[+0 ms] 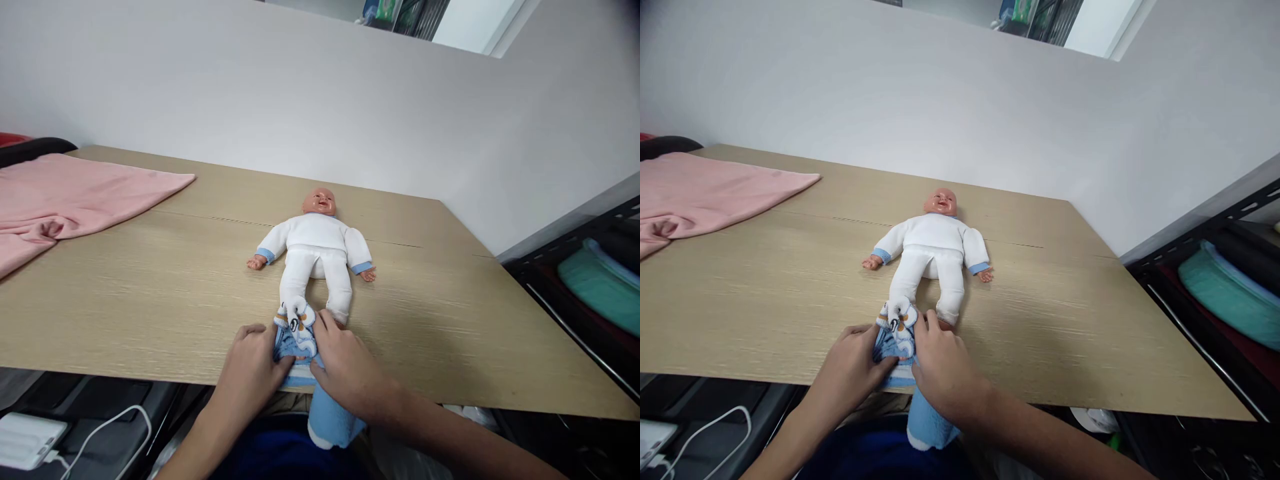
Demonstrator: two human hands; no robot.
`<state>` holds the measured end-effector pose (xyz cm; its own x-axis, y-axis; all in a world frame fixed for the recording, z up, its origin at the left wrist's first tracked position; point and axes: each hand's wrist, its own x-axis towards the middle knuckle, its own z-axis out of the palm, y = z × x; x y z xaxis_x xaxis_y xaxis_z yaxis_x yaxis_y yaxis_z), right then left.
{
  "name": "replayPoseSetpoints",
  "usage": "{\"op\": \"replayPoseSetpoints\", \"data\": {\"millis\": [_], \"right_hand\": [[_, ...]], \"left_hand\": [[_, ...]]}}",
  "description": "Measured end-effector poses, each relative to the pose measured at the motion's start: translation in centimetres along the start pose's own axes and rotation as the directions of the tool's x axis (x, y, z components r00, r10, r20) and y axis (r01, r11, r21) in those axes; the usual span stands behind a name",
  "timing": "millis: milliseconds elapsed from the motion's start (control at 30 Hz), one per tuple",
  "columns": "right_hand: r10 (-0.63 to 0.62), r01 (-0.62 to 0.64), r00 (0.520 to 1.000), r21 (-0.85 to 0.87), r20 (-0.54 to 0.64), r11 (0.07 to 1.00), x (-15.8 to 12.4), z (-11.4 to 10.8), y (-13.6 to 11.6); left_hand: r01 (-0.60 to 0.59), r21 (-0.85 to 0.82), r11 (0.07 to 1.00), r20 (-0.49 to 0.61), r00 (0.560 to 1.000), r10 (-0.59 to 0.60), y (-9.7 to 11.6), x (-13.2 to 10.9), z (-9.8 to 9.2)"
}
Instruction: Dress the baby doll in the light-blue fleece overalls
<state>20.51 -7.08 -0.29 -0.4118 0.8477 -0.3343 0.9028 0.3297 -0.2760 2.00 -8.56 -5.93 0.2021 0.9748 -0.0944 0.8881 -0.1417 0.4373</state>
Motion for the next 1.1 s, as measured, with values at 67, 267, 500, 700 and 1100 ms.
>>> {"op": "replayPoseSetpoints", "data": {"millis": [67, 267, 500, 700, 1100], "right_hand": [[-0.011, 0.016, 0.998, 0.103, -0.057, 0.995, 0.1, 0.2, 0.8], [-0.066, 0.180, 0.962, 0.431, -0.266, 0.884, 0.7, 1.1, 2.7], [-0.083, 0.252, 0.933, 0.468, -0.351, 0.847, 1.0, 1.2, 3.3], [-0.351, 0.458, 0.798, 0.117, -0.490, 0.881, 3.1, -0.1, 5.5], [-0.255, 0.383, 0.920, 0.558, -0.296, 0.736, 8.3, -3.4, 7.5]], "left_hand": [[-0.016, -0.044, 0.999, -0.064, 0.998, 0.013, -0.4, -0.1, 0.0], [-0.106, -0.594, 0.798, -0.146, 0.989, 0.023, -2.2, 0.2, 1.1], [-0.192, -0.732, 0.653, -0.174, 0.980, 0.094, -3.8, 1.3, 1.0], [-0.309, -0.570, 0.761, -0.213, 0.950, 0.226, -5.3, 3.7, -1.6], [-0.083, -0.764, 0.640, 0.198, 0.914, 0.354, -6.5, 8.9, -5.6]]}}
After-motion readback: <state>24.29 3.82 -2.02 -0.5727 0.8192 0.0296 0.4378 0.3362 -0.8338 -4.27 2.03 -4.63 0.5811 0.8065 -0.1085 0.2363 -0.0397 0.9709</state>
